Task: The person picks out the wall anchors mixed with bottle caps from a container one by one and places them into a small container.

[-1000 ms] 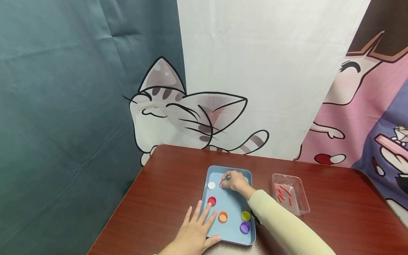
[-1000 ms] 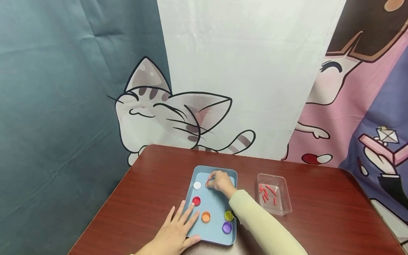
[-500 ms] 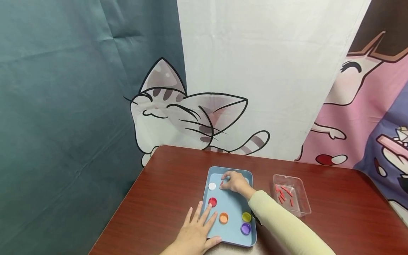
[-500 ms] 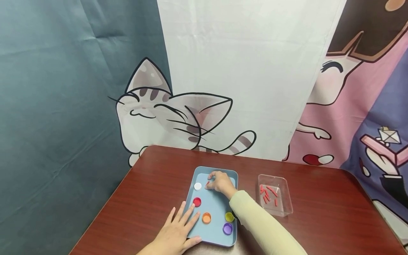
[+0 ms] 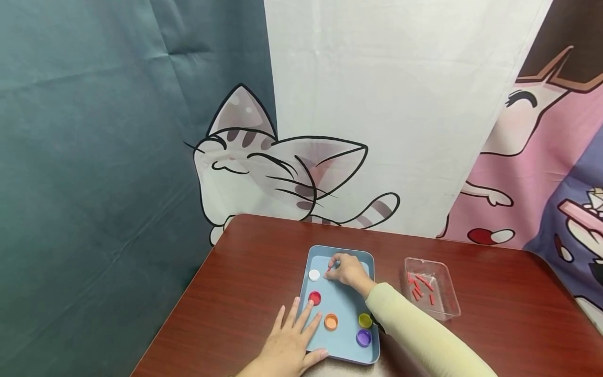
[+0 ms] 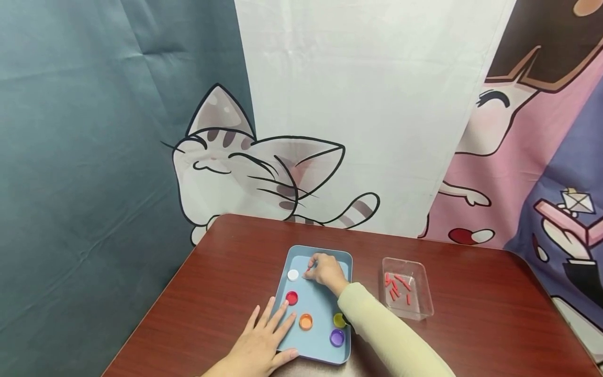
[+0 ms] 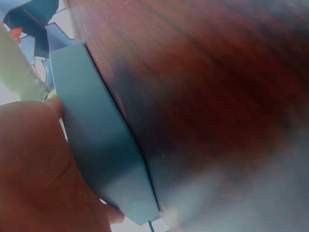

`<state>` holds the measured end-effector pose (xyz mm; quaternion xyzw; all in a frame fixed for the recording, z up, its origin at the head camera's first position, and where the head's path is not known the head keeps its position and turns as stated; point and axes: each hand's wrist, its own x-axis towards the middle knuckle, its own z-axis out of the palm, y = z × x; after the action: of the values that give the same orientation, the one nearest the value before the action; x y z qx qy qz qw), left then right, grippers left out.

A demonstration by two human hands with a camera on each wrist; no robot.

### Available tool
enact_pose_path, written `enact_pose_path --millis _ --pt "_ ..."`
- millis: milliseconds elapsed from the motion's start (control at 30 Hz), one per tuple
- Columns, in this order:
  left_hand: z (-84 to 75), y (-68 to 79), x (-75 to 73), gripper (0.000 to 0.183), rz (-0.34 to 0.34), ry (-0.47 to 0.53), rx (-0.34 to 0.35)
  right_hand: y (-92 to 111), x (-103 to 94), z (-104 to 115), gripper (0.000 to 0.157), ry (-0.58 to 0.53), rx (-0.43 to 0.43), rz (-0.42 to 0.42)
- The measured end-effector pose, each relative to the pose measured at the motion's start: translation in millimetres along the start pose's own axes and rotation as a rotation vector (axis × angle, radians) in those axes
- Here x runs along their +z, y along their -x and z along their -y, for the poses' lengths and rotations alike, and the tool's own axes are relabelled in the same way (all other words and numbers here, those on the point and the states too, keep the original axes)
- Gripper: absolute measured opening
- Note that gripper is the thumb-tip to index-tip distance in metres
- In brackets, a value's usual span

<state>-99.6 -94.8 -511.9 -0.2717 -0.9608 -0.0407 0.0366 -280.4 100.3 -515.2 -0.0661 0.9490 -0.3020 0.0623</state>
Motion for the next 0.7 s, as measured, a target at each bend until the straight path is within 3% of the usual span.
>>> enact_pose_path --millis 300,700 --pt "-0.2 0.1 1.7 0.073 -0.008 0.032 0.006 1 -5.3 -2 0.019 -0.018 -0.003 -0.006" --pt "-0.6 0.7 0.0 0.075 0.014 0.032 -0.003 17 -35.6 -2 0.014 -0.097 -0.038 -0.038"
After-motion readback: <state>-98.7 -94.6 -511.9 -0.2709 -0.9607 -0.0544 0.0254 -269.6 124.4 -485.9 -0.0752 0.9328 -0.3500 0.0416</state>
